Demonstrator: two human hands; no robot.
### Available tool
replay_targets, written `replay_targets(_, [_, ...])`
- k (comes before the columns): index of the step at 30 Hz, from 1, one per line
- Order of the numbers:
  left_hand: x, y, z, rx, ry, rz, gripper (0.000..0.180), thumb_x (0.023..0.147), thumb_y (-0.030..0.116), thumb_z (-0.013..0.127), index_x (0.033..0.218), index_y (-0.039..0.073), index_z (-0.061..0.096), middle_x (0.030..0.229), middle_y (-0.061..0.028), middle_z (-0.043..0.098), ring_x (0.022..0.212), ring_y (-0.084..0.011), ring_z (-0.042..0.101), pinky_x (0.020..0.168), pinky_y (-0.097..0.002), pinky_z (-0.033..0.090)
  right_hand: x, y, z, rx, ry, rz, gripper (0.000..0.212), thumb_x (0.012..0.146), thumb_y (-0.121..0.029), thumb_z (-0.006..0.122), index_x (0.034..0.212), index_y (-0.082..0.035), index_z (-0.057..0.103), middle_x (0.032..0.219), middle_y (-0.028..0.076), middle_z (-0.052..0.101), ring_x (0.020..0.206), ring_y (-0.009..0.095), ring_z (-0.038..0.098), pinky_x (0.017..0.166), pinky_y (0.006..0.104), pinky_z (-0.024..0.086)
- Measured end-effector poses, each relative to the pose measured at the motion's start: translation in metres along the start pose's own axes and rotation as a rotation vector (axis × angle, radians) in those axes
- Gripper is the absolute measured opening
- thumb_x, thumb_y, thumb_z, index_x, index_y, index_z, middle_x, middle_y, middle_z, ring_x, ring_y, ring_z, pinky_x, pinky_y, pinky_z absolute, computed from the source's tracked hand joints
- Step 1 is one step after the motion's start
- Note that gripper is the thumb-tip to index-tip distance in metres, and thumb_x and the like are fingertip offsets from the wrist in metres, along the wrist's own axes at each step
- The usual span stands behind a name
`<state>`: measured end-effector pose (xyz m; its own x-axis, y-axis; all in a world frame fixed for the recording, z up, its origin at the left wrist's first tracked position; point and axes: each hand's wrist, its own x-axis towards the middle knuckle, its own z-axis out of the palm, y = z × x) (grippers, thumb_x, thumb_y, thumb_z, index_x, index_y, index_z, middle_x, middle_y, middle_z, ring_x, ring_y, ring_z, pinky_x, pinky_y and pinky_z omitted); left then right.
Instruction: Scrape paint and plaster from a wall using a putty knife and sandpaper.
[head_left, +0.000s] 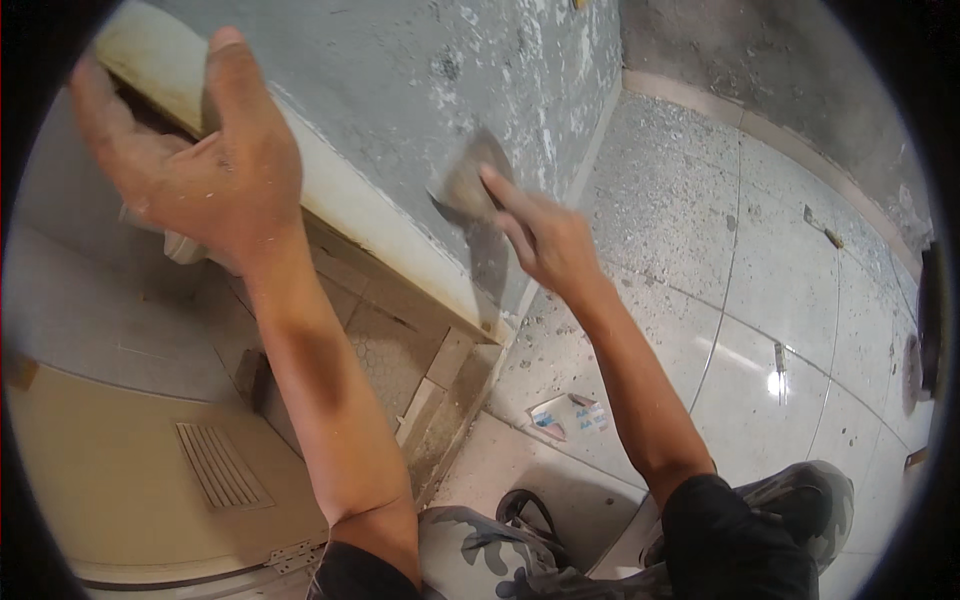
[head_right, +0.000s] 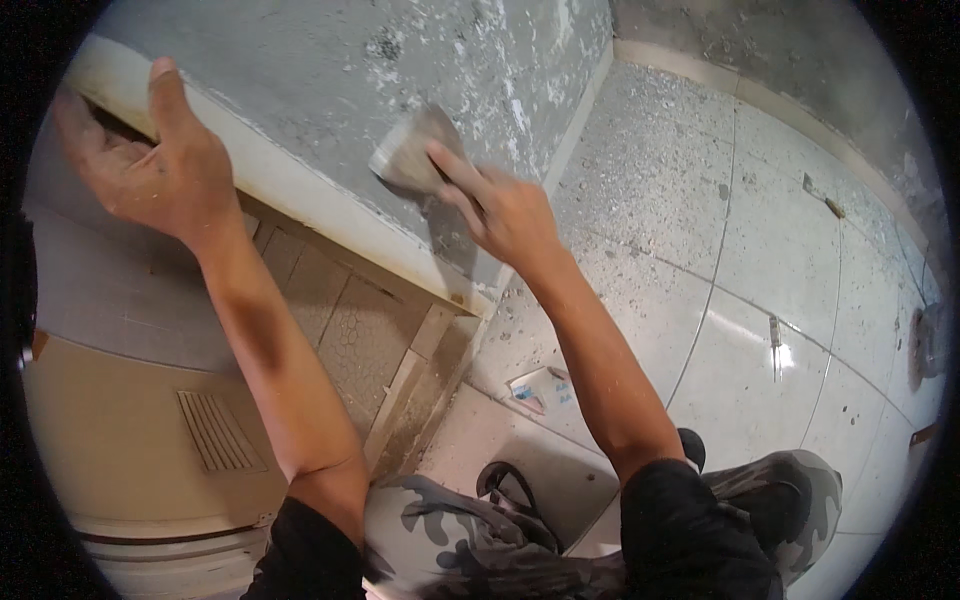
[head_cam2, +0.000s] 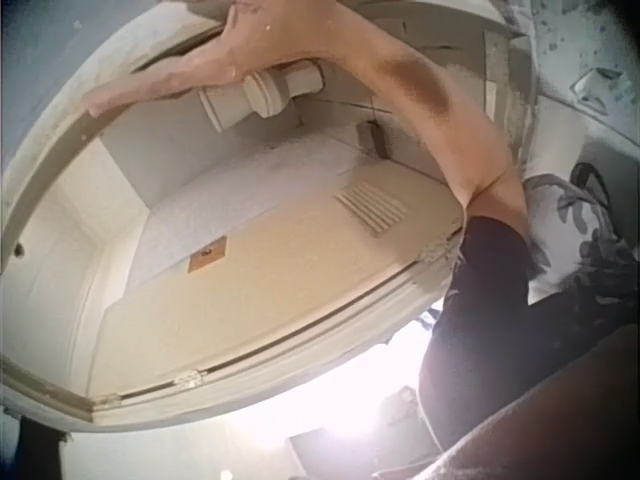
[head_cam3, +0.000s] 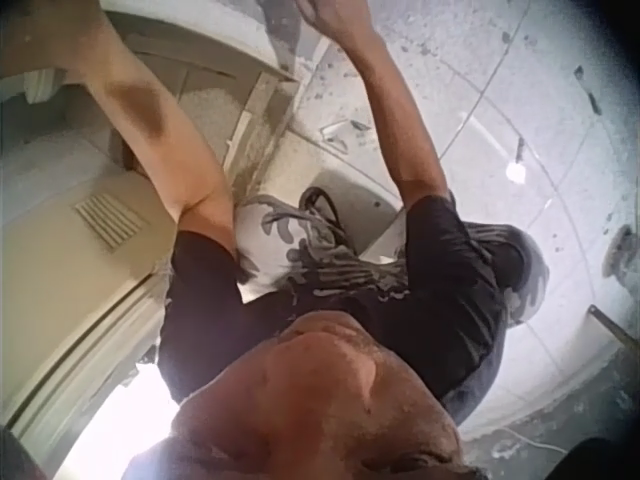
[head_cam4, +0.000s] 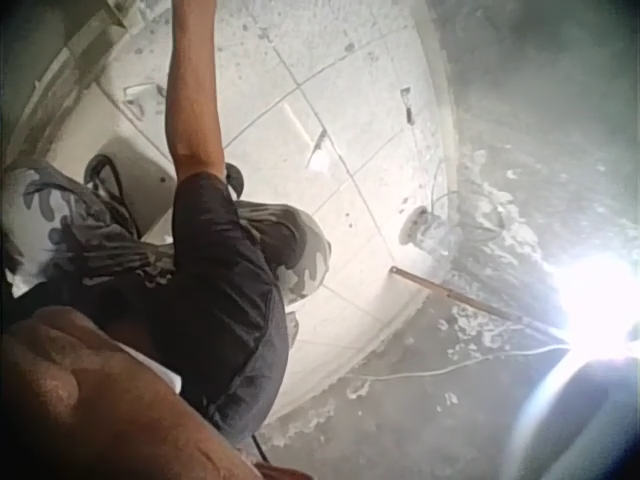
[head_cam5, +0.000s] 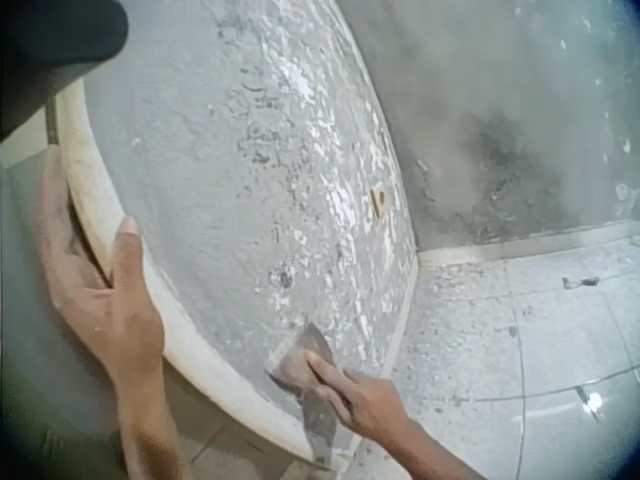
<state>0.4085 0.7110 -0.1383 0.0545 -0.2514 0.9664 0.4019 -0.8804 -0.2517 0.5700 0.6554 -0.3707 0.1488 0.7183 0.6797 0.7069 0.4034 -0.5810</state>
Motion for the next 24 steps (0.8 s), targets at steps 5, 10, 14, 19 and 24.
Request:
replay_targets(5, [0.004, 0.001, 0.009, 0.136, 0.08, 0.052, 0.058, 0.082, 0.01, 0.071, 0.128, -0.014, 0.045, 0.125, -0.0233, 0.052, 0.112, -0.0257, 0.053, 0.098, -0.0333, 0.04, -0.044, 0.013, 0.004, -0.022, -0.091, 0.11, 0.048, 0.091, -0.02, 0.061, 0.138, -0.024, 0.051, 0.085, 0.016, 0.066, 0.069, 0.033, 0.063, 0.064, 0.0376, 0.051])
replay_targets(10, [0.003, 0.012, 0.002, -0.044, 0.025, -0.05, 0.058, 0.088, 0.016, 0.062, 0.133, -0.014, 0.04, 0.135, -0.0254, 0.045, 0.122, -0.0304, 0.048, 0.105, -0.0363, 0.035, 0.063, -0.033, -0.024, -0.002, 0.196, -0.123, 0.047, 0.093, -0.03, 0.057, 0.139, -0.029, 0.047, 0.071, 0.014, 0.063, 0.06, 0.034, 0.06, 0.054, 0.0422, 0.047])
replay_targets(14, [0.001, 0.014, 0.0, -0.035, 0.037, -0.033, 0.056, 0.095, 0.023, 0.043, 0.136, -0.014, 0.037, 0.14, -0.0264, 0.041, 0.125, -0.0303, 0.046, 0.106, -0.0353, 0.035, 0.035, -0.023, -0.021, -0.072, 0.006, -0.045, 0.045, 0.092, -0.023, 0.059, 0.137, -0.02, 0.052, 0.091, 0.016, 0.069, 0.074, 0.034, 0.066, 0.064, 0.0374, 0.052])
replay_targets(19, [-0.001, 0.02, 0.017, -0.017, 0.047, -0.051, 0.061, 0.097, 0.034, 0.034, 0.137, -0.012, 0.037, 0.141, -0.0259, 0.04, 0.127, -0.0312, 0.045, 0.106, -0.038, 0.035, -0.015, -0.002, -0.011, -0.038, -0.016, 0.008, 0.047, 0.09, -0.019, 0.063, 0.136, -0.02, 0.053, 0.095, 0.019, 0.068, 0.074, 0.034, 0.067, 0.067, 0.0376, 0.054])
replay_targets(24, [0.005, 0.015, 0.006, -0.086, 0.075, -0.165, 0.071, 0.095, 0.046, 0.035, 0.135, -0.012, 0.04, 0.135, -0.0265, 0.045, 0.123, -0.0359, 0.046, 0.105, -0.0406, 0.033, 0.092, -0.072, -0.047, -0.007, 0.144, -0.093, 0.045, 0.092, -0.022, 0.058, 0.136, -0.023, 0.051, 0.087, 0.013, 0.068, 0.068, 0.035, 0.062, 0.06, 0.039, 0.049])
